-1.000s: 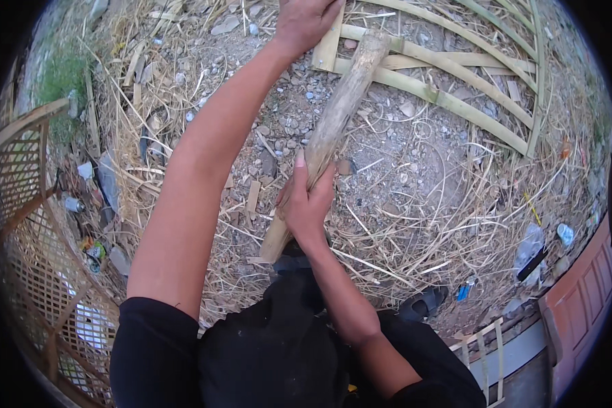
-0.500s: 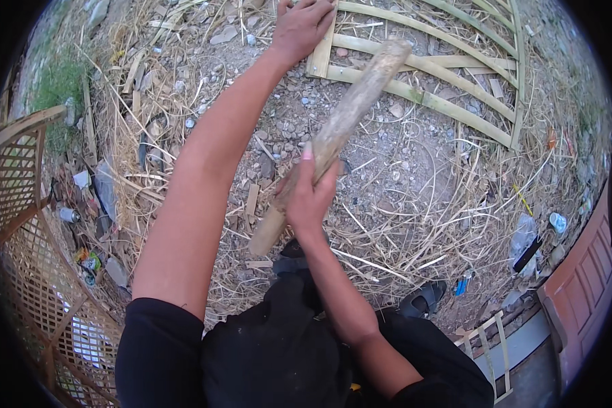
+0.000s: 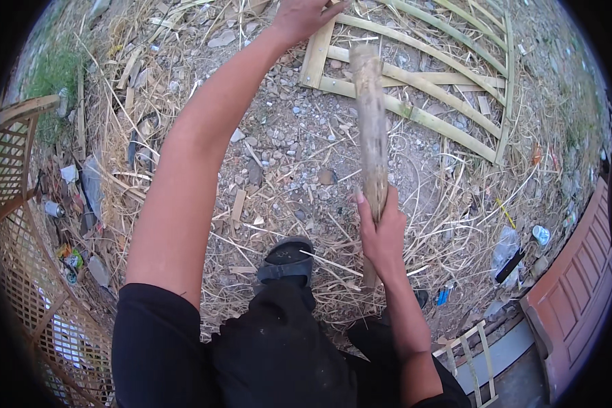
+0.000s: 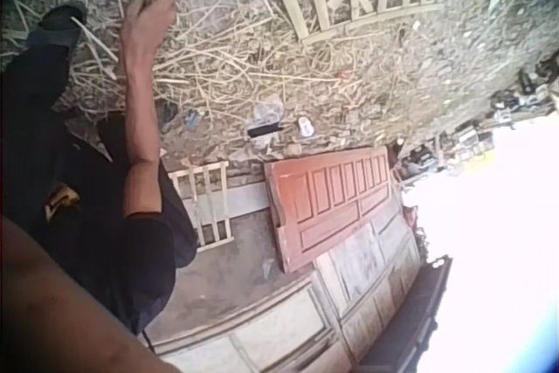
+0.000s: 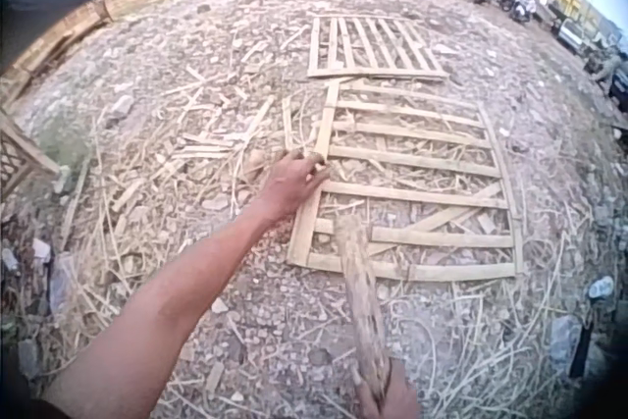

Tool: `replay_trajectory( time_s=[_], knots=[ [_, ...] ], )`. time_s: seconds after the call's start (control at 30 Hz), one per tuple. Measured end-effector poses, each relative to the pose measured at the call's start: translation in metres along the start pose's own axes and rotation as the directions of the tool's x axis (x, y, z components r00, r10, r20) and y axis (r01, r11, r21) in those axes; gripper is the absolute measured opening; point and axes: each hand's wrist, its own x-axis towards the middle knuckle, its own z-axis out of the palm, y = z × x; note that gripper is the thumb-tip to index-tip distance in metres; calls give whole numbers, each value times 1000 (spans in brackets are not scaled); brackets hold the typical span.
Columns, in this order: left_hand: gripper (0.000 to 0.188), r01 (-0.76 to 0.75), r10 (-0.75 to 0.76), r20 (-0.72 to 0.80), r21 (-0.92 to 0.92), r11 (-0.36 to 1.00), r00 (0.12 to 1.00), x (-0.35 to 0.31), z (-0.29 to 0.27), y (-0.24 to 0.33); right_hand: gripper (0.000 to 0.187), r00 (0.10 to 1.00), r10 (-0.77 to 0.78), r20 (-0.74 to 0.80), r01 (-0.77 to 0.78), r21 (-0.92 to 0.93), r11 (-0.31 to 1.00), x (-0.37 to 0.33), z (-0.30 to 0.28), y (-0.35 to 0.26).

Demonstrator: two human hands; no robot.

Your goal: The person constructs a bamboo lattice structure outdoors by aligning bamboo strips and securing them with small nails using a thick wooden piece as a hammer.

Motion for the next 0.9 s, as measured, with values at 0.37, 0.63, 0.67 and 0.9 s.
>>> replay_trajectory(
  time_s=[0.37, 0.63, 0.67, 0.9],
  knots=[
    [62, -48, 46, 152, 10, 999, 987, -5, 41, -28, 40, 999, -27, 43, 27, 2, 1000, 1, -11, -10],
    [61, 114, -83, 209, -140, 983, 974, -2, 44, -23, 35, 999, -39, 38, 48, -274, 961, 7, -4, 3],
    [61, 58, -58, 183, 6, 998, 981, -3, 49, -23, 35, 1000, 16, -20, -20, -203, 979, 13, -2, 17],
    [58, 113, -87, 145, -180, 977, 986, -11, 56, -38, 30, 855, -401, -329, 456, 108, 883, -14, -12, -29]
  ],
)
